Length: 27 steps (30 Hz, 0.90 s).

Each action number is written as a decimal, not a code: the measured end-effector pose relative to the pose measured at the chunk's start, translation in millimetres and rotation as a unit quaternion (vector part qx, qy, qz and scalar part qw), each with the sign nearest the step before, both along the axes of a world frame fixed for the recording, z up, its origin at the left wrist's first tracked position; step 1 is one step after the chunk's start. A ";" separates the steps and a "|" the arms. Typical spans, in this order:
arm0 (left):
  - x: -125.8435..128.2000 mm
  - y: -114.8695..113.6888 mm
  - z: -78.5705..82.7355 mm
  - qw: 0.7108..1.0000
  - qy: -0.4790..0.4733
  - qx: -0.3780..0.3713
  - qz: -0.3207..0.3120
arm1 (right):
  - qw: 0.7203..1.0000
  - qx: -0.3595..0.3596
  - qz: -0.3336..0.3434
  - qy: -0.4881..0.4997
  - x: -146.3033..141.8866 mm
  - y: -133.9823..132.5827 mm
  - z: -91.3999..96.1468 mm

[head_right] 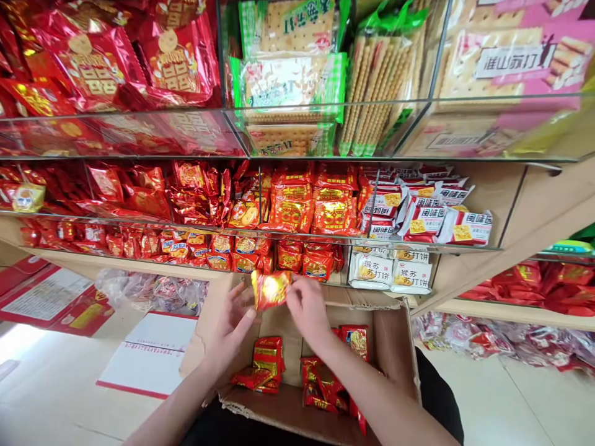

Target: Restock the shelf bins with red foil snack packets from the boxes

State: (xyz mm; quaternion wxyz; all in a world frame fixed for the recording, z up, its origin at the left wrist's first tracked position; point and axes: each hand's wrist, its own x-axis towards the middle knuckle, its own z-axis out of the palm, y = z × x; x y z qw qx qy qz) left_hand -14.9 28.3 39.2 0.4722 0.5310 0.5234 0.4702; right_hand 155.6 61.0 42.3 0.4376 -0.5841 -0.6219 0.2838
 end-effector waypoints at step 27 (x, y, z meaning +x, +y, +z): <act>5.0 116.7 20.9 0.854 0.493 0.033 -0.159 | 0.899 -0.138 -0.182 0.375 104.4 -81.5 -27.3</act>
